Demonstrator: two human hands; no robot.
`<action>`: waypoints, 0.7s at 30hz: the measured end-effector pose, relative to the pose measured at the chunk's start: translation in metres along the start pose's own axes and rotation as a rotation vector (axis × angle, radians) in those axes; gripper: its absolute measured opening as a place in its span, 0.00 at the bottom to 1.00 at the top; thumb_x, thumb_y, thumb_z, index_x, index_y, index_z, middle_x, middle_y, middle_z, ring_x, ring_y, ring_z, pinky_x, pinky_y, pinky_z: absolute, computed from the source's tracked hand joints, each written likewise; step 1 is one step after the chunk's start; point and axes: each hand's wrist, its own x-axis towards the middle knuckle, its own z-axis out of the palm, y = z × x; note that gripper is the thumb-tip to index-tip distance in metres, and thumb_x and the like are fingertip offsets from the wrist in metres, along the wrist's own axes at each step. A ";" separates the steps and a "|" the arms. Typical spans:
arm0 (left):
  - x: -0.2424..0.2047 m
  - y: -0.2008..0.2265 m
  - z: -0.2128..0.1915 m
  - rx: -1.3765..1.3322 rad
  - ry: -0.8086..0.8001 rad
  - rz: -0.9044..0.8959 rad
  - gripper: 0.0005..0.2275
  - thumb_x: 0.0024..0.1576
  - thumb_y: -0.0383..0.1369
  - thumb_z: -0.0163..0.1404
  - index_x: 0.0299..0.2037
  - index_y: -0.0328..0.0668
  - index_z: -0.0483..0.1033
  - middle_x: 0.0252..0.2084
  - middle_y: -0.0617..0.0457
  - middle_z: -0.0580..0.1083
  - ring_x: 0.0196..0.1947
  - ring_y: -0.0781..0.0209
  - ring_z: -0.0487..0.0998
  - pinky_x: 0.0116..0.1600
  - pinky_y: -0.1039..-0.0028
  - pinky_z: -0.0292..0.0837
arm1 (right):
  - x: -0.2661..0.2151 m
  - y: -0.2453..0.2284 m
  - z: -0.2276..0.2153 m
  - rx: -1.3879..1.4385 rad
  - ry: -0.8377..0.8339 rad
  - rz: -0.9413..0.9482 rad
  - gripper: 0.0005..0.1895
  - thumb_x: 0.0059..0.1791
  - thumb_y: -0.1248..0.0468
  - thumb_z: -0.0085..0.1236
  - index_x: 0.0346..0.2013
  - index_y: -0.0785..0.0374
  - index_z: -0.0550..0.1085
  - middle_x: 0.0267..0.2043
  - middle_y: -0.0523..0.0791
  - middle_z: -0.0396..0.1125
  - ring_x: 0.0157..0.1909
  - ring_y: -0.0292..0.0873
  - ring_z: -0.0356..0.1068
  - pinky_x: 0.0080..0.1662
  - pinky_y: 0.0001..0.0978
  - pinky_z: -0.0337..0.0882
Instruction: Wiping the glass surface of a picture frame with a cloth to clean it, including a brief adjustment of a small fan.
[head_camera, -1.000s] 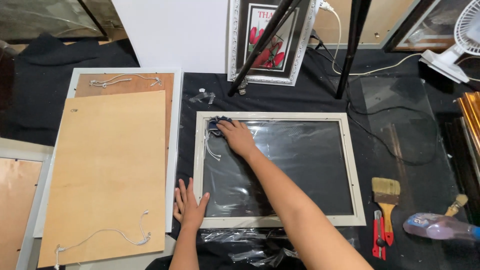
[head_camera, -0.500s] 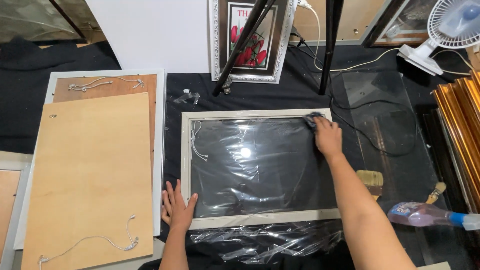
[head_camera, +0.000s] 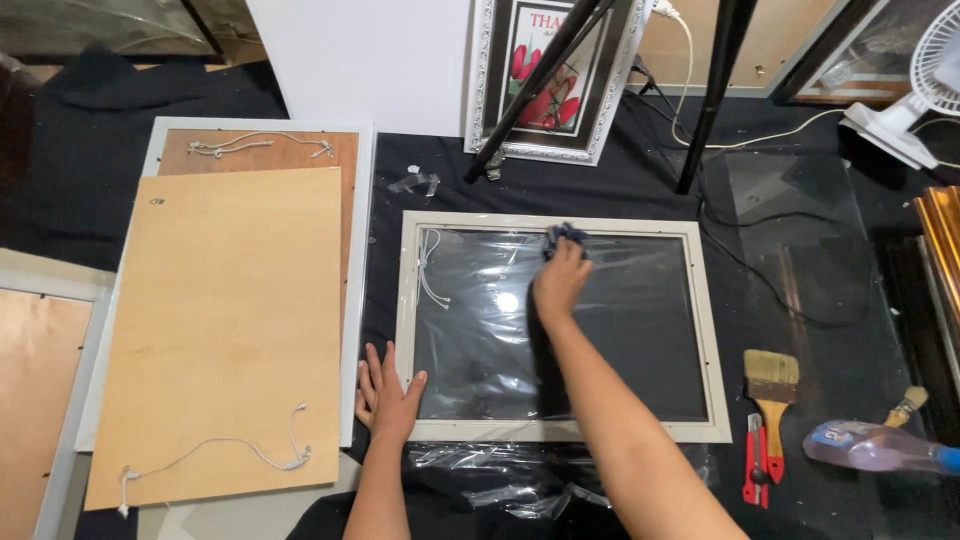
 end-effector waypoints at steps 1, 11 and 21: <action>0.002 -0.004 0.001 -0.018 -0.026 0.041 0.34 0.61 0.55 0.40 0.77 0.74 0.38 0.81 0.69 0.26 0.80 0.61 0.26 0.74 0.53 0.29 | -0.010 -0.029 -0.002 0.084 -0.022 -0.083 0.25 0.45 0.69 0.52 0.58 0.62 0.73 0.55 0.50 0.65 0.46 0.58 0.64 0.49 0.48 0.63; 0.003 -0.008 -0.001 -0.055 -0.073 0.082 0.33 0.64 0.55 0.40 0.77 0.73 0.36 0.80 0.67 0.24 0.79 0.58 0.25 0.75 0.50 0.27 | -0.091 -0.159 -0.041 0.387 -0.361 -0.587 0.29 0.51 0.63 0.51 0.67 0.43 0.67 0.58 0.41 0.65 0.51 0.47 0.68 0.45 0.38 0.72; 0.004 -0.011 0.003 -0.070 -0.048 0.110 0.34 0.64 0.55 0.40 0.77 0.73 0.37 0.80 0.67 0.25 0.79 0.58 0.26 0.75 0.49 0.27 | -0.046 0.166 -0.132 -0.241 0.077 -0.330 0.27 0.47 0.67 0.59 0.61 0.47 0.74 0.52 0.46 0.69 0.42 0.52 0.72 0.44 0.45 0.71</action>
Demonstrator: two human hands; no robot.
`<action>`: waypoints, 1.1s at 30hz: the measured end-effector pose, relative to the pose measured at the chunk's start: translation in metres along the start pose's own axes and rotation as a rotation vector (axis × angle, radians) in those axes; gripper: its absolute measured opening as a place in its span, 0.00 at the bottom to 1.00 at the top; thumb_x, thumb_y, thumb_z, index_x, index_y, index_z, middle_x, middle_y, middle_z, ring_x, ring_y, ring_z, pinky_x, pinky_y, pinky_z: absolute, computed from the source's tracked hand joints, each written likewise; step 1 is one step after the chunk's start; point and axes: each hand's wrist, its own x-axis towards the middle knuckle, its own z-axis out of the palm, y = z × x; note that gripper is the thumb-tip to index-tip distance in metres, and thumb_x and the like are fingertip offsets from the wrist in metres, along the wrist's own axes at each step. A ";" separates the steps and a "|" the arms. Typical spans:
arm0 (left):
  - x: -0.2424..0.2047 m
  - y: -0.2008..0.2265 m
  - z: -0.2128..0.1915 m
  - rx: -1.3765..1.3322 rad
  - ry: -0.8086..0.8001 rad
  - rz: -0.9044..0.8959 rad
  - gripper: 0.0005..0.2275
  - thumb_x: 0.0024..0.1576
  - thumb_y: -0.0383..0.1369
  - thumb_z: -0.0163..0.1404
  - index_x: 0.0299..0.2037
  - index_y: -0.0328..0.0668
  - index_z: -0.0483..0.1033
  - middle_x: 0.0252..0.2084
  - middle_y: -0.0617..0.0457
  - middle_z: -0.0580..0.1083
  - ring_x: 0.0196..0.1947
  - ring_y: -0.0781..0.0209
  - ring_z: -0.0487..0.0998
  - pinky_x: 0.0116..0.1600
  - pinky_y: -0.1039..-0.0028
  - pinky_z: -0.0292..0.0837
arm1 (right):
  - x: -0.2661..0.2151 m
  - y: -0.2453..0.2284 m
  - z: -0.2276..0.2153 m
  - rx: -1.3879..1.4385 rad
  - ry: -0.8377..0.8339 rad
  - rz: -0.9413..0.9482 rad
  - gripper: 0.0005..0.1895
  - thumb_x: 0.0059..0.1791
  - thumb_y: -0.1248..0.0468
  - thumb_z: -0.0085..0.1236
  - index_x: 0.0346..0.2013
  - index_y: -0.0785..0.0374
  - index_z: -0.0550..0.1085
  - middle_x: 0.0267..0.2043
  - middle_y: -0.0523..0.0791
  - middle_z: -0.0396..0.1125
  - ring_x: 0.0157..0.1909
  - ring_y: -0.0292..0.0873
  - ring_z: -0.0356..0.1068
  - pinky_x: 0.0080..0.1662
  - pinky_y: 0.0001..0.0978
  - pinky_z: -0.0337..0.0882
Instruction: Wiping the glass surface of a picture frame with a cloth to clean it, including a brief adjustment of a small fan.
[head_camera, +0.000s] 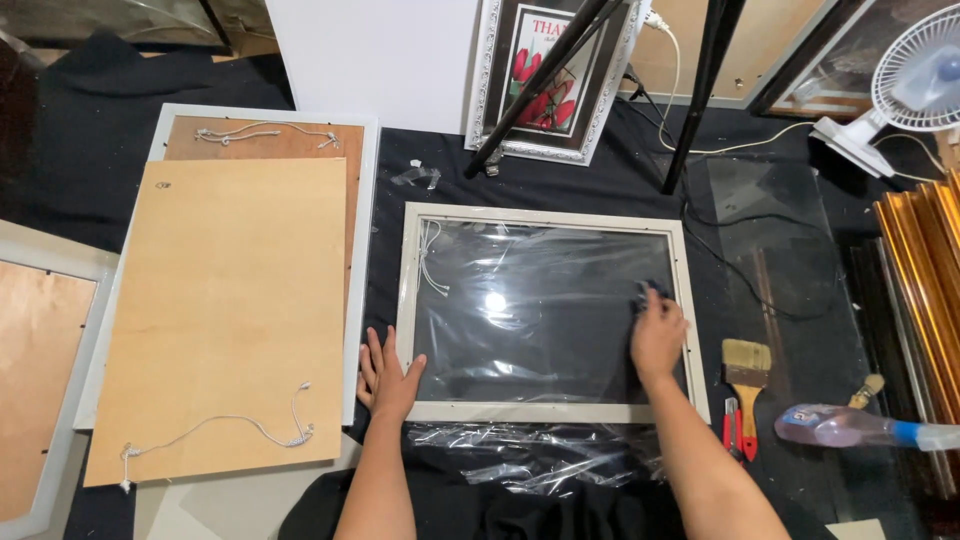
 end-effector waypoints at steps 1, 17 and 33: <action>0.000 0.001 0.000 0.000 0.002 0.004 0.34 0.64 0.55 0.40 0.77 0.73 0.36 0.80 0.67 0.25 0.79 0.58 0.26 0.75 0.49 0.26 | -0.012 0.021 0.004 0.010 -0.035 0.149 0.24 0.50 0.69 0.57 0.62 0.52 0.74 0.53 0.48 0.66 0.45 0.52 0.69 0.45 0.44 0.70; 0.003 0.003 -0.001 -0.009 -0.029 -0.070 0.27 0.67 0.50 0.30 0.77 0.77 0.37 0.80 0.71 0.25 0.79 0.62 0.25 0.76 0.54 0.25 | -0.021 -0.345 -0.043 0.745 -0.362 -0.225 0.25 0.52 0.68 0.49 0.65 0.62 0.67 0.55 0.53 0.60 0.47 0.53 0.66 0.48 0.40 0.68; -0.010 0.011 -0.011 -0.092 -0.045 -0.054 0.25 0.68 0.49 0.21 0.78 0.75 0.37 0.80 0.70 0.24 0.79 0.62 0.23 0.77 0.54 0.21 | -0.009 -0.081 0.000 0.447 -0.489 0.130 0.28 0.46 0.70 0.58 0.62 0.52 0.71 0.54 0.45 0.66 0.55 0.50 0.68 0.57 0.40 0.64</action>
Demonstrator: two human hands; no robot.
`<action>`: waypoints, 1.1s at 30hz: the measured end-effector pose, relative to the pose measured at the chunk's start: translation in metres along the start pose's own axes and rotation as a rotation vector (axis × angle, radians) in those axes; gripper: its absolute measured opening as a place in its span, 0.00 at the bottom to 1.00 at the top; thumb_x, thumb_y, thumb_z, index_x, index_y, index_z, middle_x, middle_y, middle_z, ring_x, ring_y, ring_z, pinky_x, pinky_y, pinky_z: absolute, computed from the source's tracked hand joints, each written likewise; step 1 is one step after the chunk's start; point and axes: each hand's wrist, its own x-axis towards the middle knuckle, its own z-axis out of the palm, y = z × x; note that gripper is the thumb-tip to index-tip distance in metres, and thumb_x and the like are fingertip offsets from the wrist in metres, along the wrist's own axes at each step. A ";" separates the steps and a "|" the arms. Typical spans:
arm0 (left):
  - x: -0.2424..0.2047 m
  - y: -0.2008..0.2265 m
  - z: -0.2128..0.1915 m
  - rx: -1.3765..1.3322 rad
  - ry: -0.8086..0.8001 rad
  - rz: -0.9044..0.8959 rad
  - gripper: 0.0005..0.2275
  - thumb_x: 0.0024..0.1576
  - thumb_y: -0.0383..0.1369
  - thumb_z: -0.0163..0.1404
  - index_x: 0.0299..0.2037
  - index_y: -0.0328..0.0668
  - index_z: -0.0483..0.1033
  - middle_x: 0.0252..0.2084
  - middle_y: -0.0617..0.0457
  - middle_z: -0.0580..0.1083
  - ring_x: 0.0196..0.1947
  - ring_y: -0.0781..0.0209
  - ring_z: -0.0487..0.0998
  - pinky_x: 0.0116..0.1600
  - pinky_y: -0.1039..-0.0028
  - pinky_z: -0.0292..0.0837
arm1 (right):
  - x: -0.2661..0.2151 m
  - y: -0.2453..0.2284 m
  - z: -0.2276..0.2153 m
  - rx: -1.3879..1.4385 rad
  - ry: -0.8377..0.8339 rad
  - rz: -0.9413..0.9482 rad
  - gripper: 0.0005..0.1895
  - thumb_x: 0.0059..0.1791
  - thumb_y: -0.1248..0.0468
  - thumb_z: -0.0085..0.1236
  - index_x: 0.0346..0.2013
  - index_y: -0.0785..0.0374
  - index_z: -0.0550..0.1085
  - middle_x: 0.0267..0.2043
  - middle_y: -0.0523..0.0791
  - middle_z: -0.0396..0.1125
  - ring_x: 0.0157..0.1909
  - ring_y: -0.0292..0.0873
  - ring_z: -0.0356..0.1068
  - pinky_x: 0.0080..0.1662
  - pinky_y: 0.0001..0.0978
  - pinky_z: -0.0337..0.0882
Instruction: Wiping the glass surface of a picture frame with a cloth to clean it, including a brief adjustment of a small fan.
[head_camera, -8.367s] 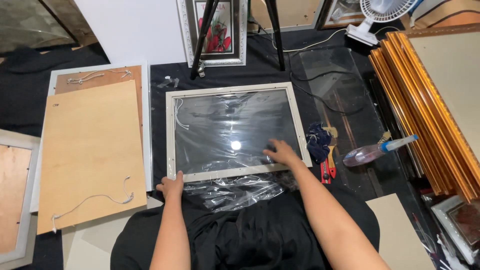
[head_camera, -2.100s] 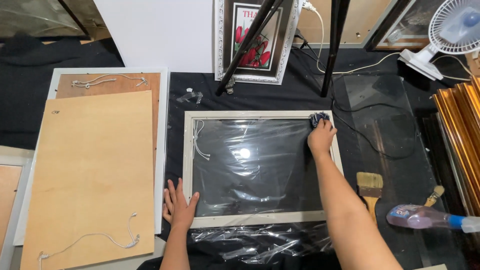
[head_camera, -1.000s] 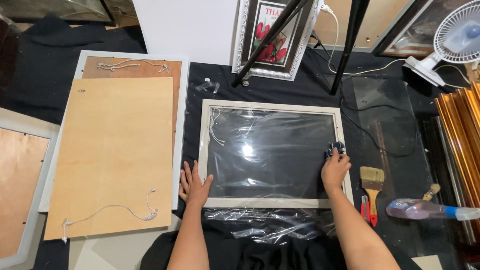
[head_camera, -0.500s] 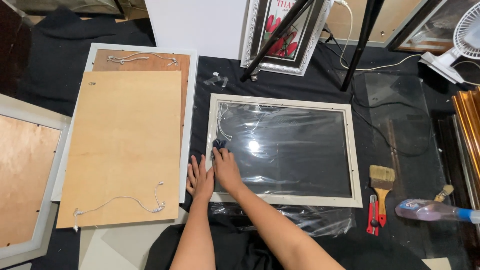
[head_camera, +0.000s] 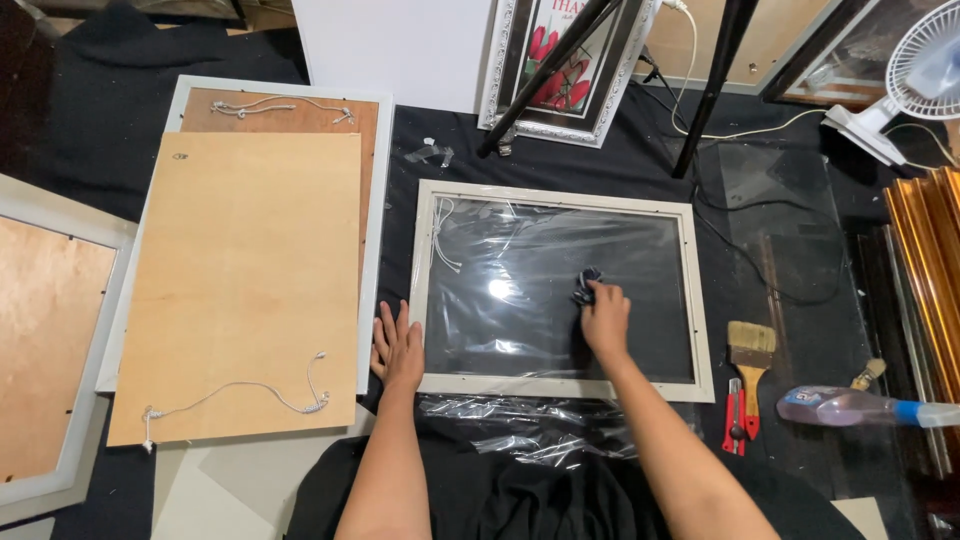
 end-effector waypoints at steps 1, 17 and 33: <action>0.000 0.001 0.000 -0.006 -0.001 -0.004 0.25 0.68 0.49 0.21 0.77 0.76 0.37 0.80 0.71 0.24 0.79 0.62 0.23 0.77 0.54 0.21 | 0.001 -0.019 0.012 -0.031 0.074 0.003 0.26 0.46 0.69 0.59 0.60 0.58 0.71 0.53 0.48 0.65 0.55 0.52 0.68 0.55 0.42 0.64; 0.020 -0.016 0.012 0.055 0.020 -0.006 0.25 0.67 0.54 0.21 0.76 0.83 0.36 0.79 0.75 0.23 0.78 0.63 0.21 0.76 0.55 0.20 | -0.044 -0.158 -0.077 0.457 -0.608 0.291 0.26 0.50 0.38 0.46 0.53 0.49 0.73 0.62 0.49 0.67 0.63 0.57 0.67 0.62 0.52 0.67; 0.024 -0.018 0.015 0.055 0.047 -0.014 0.24 0.67 0.53 0.22 0.76 0.84 0.37 0.79 0.75 0.23 0.78 0.63 0.21 0.76 0.54 0.19 | -0.059 0.038 -0.033 -0.104 -0.162 0.167 0.19 0.48 0.68 0.57 0.53 0.56 0.67 0.52 0.51 0.60 0.53 0.65 0.69 0.56 0.54 0.71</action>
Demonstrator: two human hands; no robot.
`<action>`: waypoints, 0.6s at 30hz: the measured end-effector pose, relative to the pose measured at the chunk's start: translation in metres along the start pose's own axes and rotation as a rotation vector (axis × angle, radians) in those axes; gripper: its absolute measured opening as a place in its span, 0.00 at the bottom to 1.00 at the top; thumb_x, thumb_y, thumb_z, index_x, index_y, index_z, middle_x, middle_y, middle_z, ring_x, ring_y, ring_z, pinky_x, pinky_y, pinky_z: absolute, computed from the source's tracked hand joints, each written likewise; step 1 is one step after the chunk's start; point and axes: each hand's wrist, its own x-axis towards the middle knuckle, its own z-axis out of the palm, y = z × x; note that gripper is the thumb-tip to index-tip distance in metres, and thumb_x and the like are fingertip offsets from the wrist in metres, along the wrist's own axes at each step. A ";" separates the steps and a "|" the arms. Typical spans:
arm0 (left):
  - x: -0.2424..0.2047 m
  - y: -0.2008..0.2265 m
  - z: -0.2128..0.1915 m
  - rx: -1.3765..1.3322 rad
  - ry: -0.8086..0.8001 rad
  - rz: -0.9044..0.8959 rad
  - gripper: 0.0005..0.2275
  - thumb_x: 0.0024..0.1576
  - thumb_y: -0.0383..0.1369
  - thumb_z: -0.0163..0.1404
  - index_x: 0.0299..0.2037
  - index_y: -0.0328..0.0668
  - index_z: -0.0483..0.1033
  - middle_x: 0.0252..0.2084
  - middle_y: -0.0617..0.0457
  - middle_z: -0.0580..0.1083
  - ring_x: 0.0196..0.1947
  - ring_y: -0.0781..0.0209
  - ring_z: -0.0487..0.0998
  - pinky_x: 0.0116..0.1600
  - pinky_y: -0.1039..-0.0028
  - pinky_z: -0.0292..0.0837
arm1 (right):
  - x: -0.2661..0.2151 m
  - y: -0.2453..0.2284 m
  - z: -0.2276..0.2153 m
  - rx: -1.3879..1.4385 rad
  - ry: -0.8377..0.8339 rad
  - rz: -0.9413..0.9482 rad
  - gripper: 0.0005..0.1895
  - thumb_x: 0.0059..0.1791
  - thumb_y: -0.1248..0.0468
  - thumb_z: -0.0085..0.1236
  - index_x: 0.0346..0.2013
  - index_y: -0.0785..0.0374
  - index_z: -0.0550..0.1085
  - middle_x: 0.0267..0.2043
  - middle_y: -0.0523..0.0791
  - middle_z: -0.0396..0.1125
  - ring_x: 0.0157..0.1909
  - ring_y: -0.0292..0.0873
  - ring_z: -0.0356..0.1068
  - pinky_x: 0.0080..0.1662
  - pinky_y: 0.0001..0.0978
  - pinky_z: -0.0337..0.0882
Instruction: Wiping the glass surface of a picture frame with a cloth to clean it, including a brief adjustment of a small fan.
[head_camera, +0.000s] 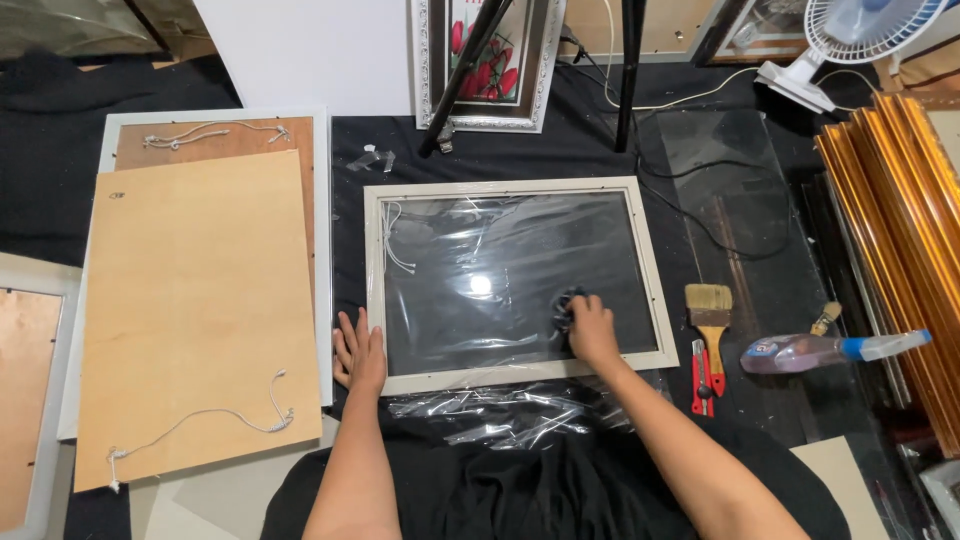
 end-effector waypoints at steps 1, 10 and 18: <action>0.000 0.001 0.000 -0.004 -0.004 0.000 0.24 0.68 0.53 0.21 0.76 0.84 0.36 0.79 0.75 0.23 0.78 0.63 0.21 0.76 0.54 0.19 | -0.002 -0.024 -0.001 0.014 -0.057 -0.147 0.17 0.47 0.69 0.57 0.50 0.56 0.69 0.51 0.49 0.62 0.52 0.62 0.71 0.56 0.50 0.70; -0.004 0.003 -0.003 0.007 -0.011 -0.012 0.24 0.68 0.52 0.22 0.76 0.85 0.36 0.79 0.75 0.23 0.78 0.63 0.22 0.76 0.54 0.20 | -0.048 -0.243 0.067 0.097 -0.110 -0.934 0.11 0.45 0.62 0.66 0.40 0.53 0.73 0.41 0.43 0.65 0.43 0.55 0.71 0.43 0.41 0.72; 0.004 -0.005 0.002 -0.009 -0.007 0.010 0.24 0.68 0.52 0.21 0.76 0.86 0.36 0.79 0.76 0.23 0.78 0.62 0.22 0.75 0.54 0.19 | -0.023 -0.180 0.016 -0.004 -0.063 -1.144 0.05 0.47 0.58 0.62 0.35 0.46 0.73 0.37 0.39 0.64 0.41 0.49 0.68 0.40 0.38 0.73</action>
